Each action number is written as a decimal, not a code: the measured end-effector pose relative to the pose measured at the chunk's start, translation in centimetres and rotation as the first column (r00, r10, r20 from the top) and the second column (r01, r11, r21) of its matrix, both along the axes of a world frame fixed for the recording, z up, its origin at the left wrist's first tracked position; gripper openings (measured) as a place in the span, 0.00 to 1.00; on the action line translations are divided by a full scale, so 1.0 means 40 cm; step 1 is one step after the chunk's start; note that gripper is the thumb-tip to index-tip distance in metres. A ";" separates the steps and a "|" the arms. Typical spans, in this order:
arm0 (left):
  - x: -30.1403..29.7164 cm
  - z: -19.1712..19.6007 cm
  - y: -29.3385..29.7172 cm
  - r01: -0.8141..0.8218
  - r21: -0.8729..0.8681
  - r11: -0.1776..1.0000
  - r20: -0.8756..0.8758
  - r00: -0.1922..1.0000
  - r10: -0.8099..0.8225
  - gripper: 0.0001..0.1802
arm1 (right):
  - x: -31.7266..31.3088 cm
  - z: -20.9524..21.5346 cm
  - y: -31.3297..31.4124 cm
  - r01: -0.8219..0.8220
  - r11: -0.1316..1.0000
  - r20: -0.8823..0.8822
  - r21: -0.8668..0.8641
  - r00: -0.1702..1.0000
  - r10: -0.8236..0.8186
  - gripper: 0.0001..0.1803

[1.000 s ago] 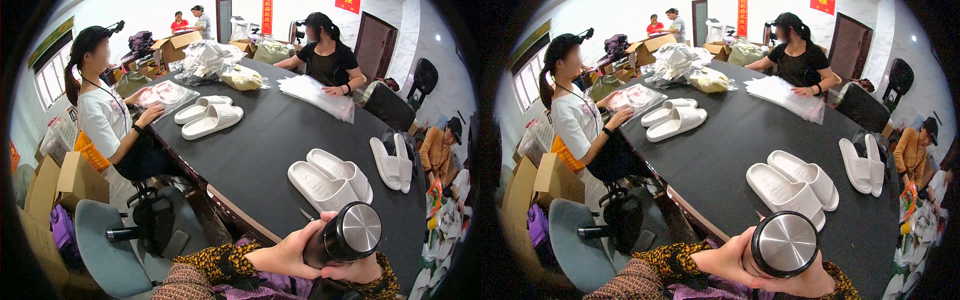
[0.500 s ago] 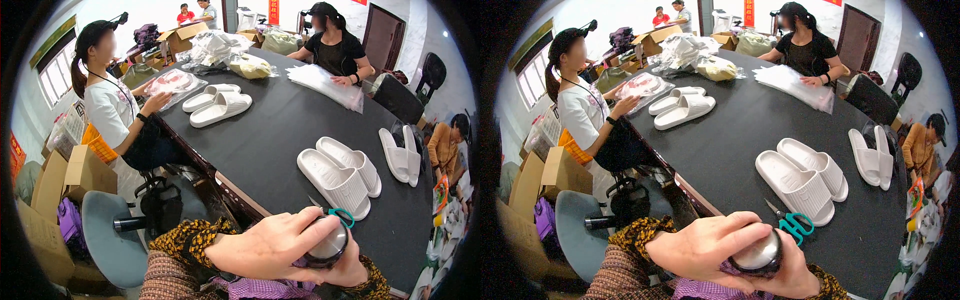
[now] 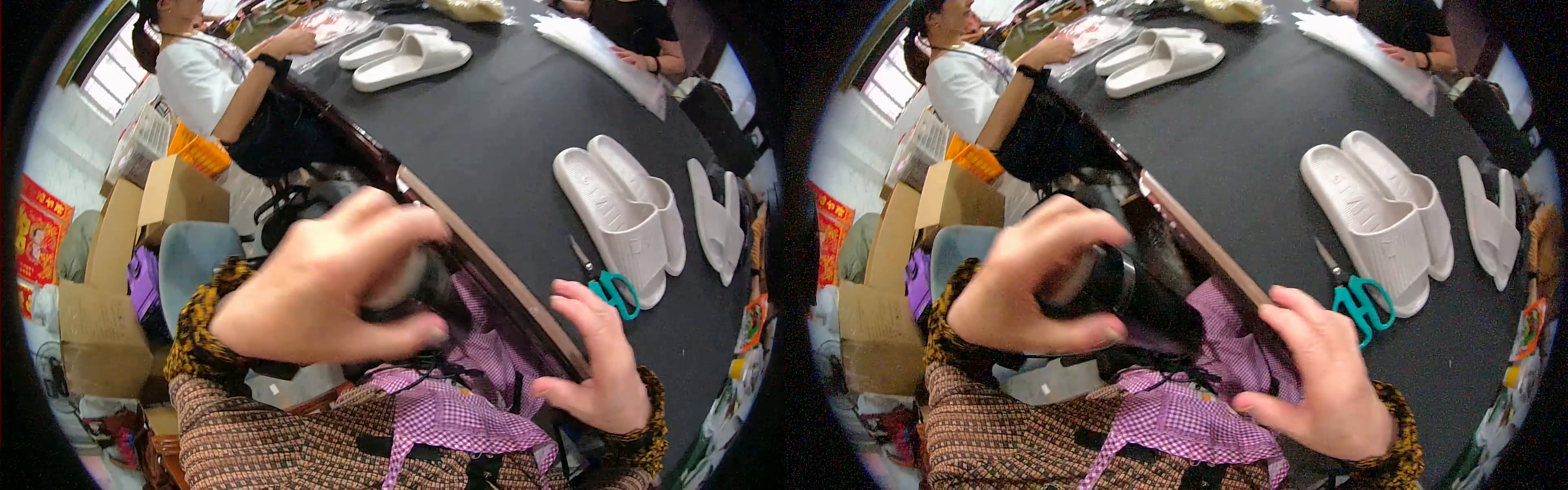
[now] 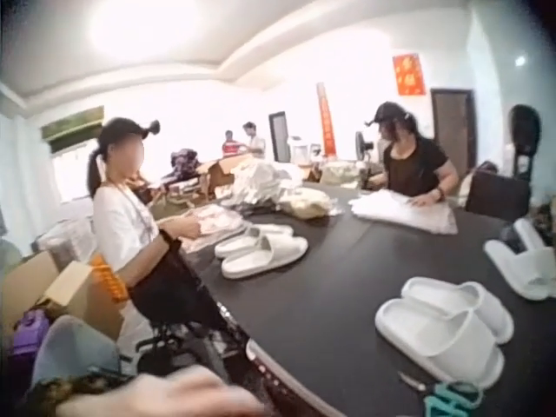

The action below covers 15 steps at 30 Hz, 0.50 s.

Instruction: Trimming excess material and threads from slippers using scissors in a manufacturing environment.

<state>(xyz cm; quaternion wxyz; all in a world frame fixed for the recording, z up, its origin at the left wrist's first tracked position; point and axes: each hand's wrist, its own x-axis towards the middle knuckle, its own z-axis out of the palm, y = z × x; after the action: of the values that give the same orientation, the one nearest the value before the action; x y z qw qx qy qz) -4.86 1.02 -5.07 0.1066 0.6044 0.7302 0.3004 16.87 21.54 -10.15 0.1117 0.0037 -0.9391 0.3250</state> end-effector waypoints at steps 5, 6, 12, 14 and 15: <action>-0.104 -0.076 -0.169 -0.577 -0.041 0.816 0.015 0.816 0.578 0.27 | 0.046 -0.023 0.058 0.118 0.992 0.131 0.045 0.984 -0.123 0.35; -0.135 -0.110 -0.209 -0.628 0.006 0.778 0.023 0.778 0.628 0.26 | 0.053 -0.017 0.064 0.132 0.990 0.137 0.047 0.981 -0.137 0.34; -0.252 -0.269 -0.429 -0.892 -0.036 0.451 0.086 0.447 0.891 0.24 | 0.068 0.017 0.081 0.155 0.987 0.174 0.036 0.972 -0.158 0.25; -0.290 -0.338 -0.518 -0.929 -0.016 0.369 -0.067 0.369 0.927 0.25 | 0.064 0.025 0.076 0.171 0.984 0.155 0.058 0.972 -0.178 0.24; -0.304 -0.376 -0.565 -0.956 0.018 0.291 -0.214 0.281 0.936 0.27 | 0.064 0.026 0.077 0.167 0.984 0.156 0.058 0.972 -0.174 0.24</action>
<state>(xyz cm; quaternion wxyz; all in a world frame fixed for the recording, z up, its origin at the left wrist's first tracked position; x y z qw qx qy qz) -17.03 -21.59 -20.10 -0.1257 0.0713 0.9678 0.2062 19.42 24.62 -9.10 0.0631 -0.1006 -0.9489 0.2922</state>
